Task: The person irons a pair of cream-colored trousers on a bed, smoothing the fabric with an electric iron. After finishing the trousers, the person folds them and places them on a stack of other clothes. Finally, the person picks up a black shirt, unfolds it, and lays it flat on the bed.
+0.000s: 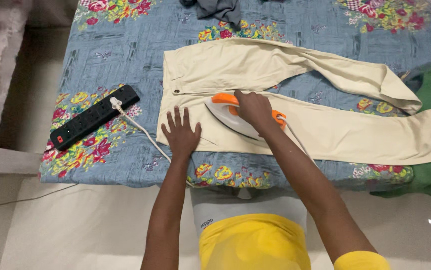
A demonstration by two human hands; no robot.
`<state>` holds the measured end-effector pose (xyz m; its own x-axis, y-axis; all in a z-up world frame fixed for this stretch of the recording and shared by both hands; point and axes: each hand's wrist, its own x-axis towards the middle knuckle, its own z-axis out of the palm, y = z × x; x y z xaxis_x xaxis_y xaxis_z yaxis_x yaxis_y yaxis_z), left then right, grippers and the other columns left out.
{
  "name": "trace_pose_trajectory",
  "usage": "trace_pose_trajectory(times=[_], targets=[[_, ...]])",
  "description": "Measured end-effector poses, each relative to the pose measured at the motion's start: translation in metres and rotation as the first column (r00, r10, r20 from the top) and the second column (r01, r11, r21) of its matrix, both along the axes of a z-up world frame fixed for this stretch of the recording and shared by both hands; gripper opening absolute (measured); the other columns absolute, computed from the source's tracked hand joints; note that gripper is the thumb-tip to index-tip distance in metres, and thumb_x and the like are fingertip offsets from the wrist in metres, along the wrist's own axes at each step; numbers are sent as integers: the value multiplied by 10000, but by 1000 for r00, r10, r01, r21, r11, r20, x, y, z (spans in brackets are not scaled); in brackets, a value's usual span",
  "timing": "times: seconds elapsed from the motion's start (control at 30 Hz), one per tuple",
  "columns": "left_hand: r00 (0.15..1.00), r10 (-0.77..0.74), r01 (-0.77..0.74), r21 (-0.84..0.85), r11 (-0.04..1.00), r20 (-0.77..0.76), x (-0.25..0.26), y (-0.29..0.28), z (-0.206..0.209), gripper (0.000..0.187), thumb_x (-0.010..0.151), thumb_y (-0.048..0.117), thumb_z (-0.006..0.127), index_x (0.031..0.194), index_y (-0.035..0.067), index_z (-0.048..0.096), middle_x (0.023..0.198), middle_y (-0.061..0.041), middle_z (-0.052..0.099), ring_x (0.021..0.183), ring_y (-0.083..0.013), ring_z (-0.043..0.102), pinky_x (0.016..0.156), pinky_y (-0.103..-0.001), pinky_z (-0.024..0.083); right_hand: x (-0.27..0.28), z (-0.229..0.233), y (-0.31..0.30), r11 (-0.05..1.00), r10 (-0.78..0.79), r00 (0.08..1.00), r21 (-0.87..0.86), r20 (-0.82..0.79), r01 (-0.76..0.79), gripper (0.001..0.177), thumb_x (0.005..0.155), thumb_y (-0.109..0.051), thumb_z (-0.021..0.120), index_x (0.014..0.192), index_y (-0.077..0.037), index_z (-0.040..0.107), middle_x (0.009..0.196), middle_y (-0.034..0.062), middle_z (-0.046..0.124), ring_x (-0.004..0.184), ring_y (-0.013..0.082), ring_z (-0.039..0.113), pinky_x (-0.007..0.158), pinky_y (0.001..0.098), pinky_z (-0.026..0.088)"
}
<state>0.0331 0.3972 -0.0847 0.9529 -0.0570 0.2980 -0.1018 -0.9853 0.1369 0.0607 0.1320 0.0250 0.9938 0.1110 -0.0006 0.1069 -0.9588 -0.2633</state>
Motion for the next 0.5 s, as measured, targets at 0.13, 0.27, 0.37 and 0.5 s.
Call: trace_pose_trajectory(times=[0.13, 0.27, 0.37, 0.5], targets=[[1000, -1, 1, -31, 1000, -10, -4, -1, 7, 757, 921, 550, 578, 1570, 184, 438, 1679, -129, 294, 1533, -409, 239, 1129, -712, 228, -3, 0, -5, 1000, 27, 1000, -9, -17, -27, 307, 832, -229, 747, 1113, -136, 665, 878, 167, 738, 874, 377, 721, 716, 529, 547], [1000, -5, 4, -30, 1000, -14, -4, -1, 10, 747, 926, 549, 574, 1566, 189, 436, 1677, -127, 295, 1535, -402, 234, 1135, -709, 218, -21, 11, -22, 1000, 23, 996, -16, -87, -24, 366, 846, -254, 734, 1181, -152, 631, 860, 177, 728, 843, 388, 719, 696, 534, 554], [999, 5, -7, -29, 1000, -46, -8, -2, 7, 754, 928, 545, 566, 1575, 186, 420, 1679, -127, 286, 1534, -396, 231, 1141, -701, 211, -31, 14, -27, 998, 36, 991, -49, -129, -42, 344, 858, -259, 722, 1168, -147, 625, 858, 168, 731, 844, 387, 718, 704, 531, 555], [997, 28, -29, -12, 1000, -75, -5, -4, 15, 757, 914, 549, 556, 1570, 202, 405, 1674, -110, 276, 1538, -382, 221, 1144, -689, 202, -29, 23, -25, 999, 27, 987, -36, -157, -33, 369, 859, -279, 714, 1192, -156, 612, 853, 168, 733, 846, 387, 719, 717, 529, 551]])
